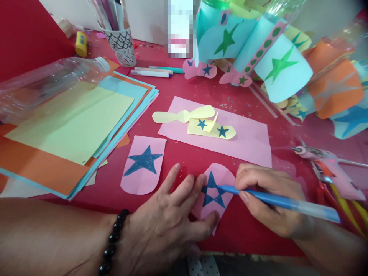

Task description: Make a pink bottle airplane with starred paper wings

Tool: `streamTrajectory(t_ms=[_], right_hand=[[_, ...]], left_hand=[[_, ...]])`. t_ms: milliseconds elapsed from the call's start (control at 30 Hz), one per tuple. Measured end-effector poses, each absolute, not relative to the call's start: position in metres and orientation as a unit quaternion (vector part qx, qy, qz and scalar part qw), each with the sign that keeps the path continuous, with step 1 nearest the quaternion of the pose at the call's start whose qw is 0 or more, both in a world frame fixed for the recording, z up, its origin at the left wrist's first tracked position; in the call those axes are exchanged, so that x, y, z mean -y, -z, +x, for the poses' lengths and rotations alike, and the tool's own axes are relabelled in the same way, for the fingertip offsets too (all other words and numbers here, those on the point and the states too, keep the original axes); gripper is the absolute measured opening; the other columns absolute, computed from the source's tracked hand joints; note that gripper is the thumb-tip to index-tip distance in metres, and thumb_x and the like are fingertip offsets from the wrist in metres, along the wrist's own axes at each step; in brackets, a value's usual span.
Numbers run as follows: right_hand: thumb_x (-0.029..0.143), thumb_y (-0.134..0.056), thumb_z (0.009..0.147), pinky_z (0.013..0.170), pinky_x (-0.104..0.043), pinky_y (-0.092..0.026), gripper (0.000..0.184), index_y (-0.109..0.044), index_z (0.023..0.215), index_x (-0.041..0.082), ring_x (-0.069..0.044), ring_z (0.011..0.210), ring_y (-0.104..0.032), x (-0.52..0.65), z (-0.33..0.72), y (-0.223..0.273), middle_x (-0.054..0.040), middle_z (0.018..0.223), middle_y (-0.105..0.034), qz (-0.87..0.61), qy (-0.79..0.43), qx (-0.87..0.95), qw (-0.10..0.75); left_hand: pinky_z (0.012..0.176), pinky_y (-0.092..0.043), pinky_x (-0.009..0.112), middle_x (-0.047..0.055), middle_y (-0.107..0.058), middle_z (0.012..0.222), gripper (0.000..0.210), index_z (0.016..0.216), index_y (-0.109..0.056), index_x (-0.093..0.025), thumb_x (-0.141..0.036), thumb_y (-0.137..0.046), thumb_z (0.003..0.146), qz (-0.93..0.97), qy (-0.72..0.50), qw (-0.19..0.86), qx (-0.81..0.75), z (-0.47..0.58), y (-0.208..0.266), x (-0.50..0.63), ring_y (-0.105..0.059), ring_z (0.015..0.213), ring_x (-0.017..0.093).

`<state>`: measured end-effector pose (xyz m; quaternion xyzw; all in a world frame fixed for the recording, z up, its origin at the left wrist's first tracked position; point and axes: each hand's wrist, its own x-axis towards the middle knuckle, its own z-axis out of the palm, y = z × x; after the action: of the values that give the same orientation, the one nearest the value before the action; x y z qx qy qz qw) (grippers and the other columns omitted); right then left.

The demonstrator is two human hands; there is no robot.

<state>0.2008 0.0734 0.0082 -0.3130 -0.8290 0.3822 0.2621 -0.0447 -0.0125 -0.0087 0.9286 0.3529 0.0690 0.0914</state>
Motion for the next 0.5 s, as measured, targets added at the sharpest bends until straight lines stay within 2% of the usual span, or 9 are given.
streamTrajectory(t_ms=[267,500], right_hand=[[0.005,-0.059,0.079,0.053,-0.030,-0.043,0.015,-0.060,0.083,0.020,-0.015,0.059,-0.054,-0.0730,0.1996,-0.0098,-0.0018,0.067,-0.056,-0.307,-0.382,0.829,0.270],[0.004,-0.060,0.077,0.054,-0.031,-0.043,0.016,-0.059,0.083,0.020,-0.016,0.060,-0.055,-0.0737,0.2025,-0.0095,-0.0020,0.069,-0.057,-0.302,-0.403,0.821,0.268]], left_hand=[[0.105,-0.028,0.075,0.030,-0.030,0.153,0.058,0.140,-0.041,-0.028,-0.057,-0.057,0.092,0.929,-0.065,0.093,-0.353,-0.0444,0.0113,0.0127,-0.037,0.138,0.047],[0.103,-0.032,0.073,0.030,-0.034,0.151,0.057,0.138,-0.044,-0.027,-0.055,-0.060,0.091,0.929,-0.075,0.079,-0.355,-0.0457,0.0082,0.0123,-0.040,0.135,0.046]])
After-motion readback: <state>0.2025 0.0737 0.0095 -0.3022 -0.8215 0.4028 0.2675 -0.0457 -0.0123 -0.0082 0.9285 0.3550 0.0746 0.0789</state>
